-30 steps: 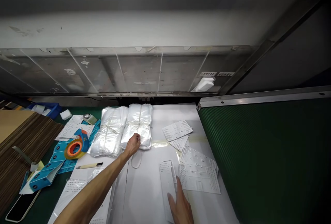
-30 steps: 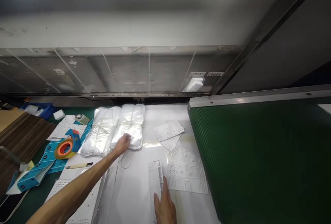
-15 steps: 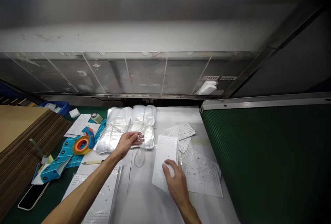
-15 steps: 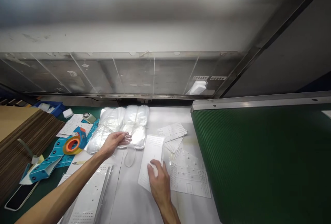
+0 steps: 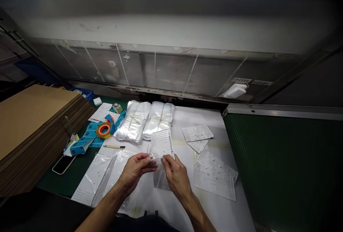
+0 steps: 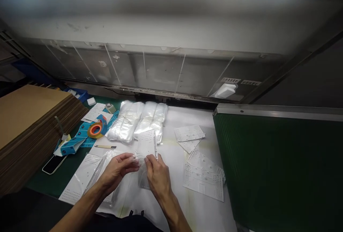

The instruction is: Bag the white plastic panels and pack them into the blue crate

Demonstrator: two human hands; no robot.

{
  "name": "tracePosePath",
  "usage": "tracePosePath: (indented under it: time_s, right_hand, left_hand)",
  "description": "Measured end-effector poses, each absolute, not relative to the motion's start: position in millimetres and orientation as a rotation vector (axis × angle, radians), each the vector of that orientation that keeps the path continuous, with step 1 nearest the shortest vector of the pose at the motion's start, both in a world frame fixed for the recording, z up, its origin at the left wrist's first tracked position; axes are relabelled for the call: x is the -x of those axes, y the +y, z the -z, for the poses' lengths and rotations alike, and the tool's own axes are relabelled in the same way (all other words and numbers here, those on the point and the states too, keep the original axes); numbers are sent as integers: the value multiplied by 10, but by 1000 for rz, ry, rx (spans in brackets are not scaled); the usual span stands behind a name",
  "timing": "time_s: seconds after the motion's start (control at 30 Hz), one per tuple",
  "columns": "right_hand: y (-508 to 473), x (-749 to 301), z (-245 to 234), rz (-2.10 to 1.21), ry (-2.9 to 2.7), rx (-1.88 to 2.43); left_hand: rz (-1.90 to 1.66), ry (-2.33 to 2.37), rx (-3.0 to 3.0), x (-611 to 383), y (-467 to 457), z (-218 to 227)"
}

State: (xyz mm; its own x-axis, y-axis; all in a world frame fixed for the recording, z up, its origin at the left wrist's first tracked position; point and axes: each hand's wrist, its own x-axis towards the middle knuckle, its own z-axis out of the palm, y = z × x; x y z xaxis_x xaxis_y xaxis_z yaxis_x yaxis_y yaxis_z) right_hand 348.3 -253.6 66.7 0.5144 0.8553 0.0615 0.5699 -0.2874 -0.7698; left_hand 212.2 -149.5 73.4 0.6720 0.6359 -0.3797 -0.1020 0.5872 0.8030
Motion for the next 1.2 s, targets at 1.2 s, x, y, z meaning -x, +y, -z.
tracePosePath:
  time_s: [1.2]
  right_hand:
    - [-3524, -2933, -462, -1027, -159, 1541]
  left_hand:
    - [-320, 701, -742, -1712, -2032, -474]
